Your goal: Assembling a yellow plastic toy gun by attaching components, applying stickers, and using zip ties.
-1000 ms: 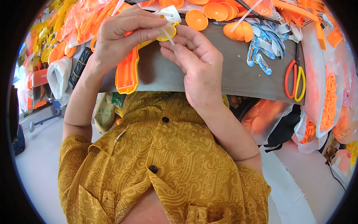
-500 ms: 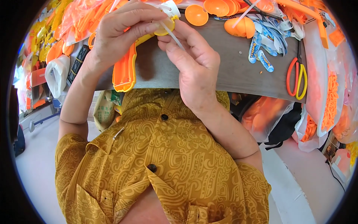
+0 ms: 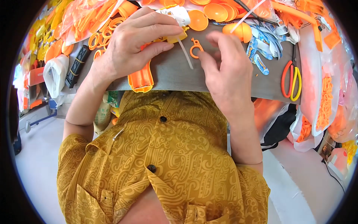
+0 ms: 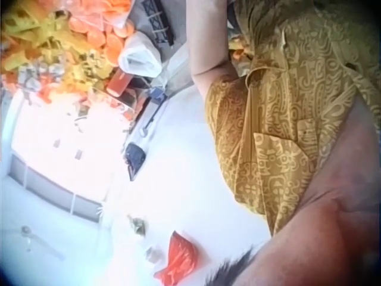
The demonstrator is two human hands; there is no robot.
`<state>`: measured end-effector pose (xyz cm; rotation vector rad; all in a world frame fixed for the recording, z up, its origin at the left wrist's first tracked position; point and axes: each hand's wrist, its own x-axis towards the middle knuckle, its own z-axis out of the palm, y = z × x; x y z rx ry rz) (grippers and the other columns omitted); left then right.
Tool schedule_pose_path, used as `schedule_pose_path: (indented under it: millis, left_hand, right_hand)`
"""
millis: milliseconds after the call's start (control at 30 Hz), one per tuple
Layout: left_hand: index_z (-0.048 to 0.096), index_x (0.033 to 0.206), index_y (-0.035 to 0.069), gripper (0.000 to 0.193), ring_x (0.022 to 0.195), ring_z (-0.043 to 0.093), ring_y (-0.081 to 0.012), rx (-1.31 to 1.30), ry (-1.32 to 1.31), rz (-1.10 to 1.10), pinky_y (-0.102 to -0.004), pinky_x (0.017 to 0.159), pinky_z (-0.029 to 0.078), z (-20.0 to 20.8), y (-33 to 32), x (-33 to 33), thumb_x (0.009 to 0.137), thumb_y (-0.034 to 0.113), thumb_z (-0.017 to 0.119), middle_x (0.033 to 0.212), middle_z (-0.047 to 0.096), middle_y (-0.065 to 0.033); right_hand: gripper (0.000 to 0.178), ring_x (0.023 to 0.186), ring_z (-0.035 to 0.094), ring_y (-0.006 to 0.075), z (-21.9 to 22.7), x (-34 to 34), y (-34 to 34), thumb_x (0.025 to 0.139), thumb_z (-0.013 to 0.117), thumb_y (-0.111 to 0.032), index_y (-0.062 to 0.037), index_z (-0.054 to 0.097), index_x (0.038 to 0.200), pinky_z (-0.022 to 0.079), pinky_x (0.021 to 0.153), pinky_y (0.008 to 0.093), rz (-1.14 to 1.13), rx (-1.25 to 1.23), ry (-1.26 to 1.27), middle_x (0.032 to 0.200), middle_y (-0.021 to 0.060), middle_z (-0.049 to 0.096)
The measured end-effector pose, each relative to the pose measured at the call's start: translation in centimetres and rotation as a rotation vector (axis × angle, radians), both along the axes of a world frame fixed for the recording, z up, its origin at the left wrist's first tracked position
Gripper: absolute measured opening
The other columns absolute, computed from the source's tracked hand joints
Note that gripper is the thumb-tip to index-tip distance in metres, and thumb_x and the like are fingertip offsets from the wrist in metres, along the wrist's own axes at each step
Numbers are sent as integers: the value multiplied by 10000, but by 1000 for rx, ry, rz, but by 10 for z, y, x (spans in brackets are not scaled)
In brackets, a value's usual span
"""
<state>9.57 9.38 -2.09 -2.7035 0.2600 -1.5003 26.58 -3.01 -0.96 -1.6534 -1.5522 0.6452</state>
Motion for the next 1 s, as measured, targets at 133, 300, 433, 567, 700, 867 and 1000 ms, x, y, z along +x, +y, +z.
schedule_pose_path:
  millis: [133, 300, 433, 567, 700, 867, 1000]
  left_hand:
    - [634, 887, 8, 193, 844, 569, -218, -602, 362, 319, -282, 724, 457, 35, -44, -13, 697, -20, 619, 900, 611, -108]
    - [627, 869, -11, 196, 815, 578, -209, -537, 176, 385, -279, 690, 461, 38, -49, -31, 675, -38, 626, 897, 610, -116]
    - [626, 894, -6, 230, 785, 568, -179, -641, 100, 433, -262, 663, 458, 35, -61, -40, 666, -18, 651, 918, 607, -113]
    - [606, 956, -4, 327, 662, 541, -136, -1097, 125, 242, -236, 600, 450, 31, -91, -25, 649, 51, 705, 883, 607, -83]
    - [612, 849, -2, 183, 596, 540, -100, -1381, 168, 97, -228, 546, 440, 24, -94, -29, 704, 83, 685, 698, 591, -51]
    - [620, 753, -11, 167, 503, 454, -31, -1654, 280, 220, -208, 438, 364, 27, -81, -43, 756, 152, 658, 552, 550, -15]
    - [623, 747, -10, 176, 493, 436, -29, -1819, 336, 238, -219, 437, 361, 39, -78, -44, 757, 161, 658, 544, 545, -9]
  right_hand:
    - [225, 713, 520, 208, -11, -1, -8, 688, 647, -57, -15, 548, 886, 427, 613, 298, 97, 162, -403, 824, 92, 494]
    - [147, 738, 500, 260, -16, 2, -11, 714, 610, -23, -23, 541, 844, 420, 631, 325, 132, 236, -537, 841, 112, 483]
    - [126, 734, 491, 208, -15, 18, -18, 720, 571, 36, -15, 521, 824, 409, 614, 286, 137, 226, -398, 837, 94, 474]
    - [83, 715, 455, 102, 3, 1, -25, 758, 543, 38, -17, 505, 808, 377, 596, 205, 294, 177, 260, 869, 64, 461]
    - [137, 681, 476, 118, 1, -20, -24, 739, 576, 38, -20, 524, 852, 395, 574, 225, 372, -246, 1032, 825, 60, 496]
    - [297, 658, 555, 207, -1, -38, -12, 652, 650, 80, 21, 523, 913, 450, 537, 273, 455, 461, -25, 804, 131, 555]
    - [306, 639, 571, 224, -12, -39, -4, 627, 654, 99, 22, 537, 899, 457, 525, 286, 496, 516, -158, 781, 130, 570]
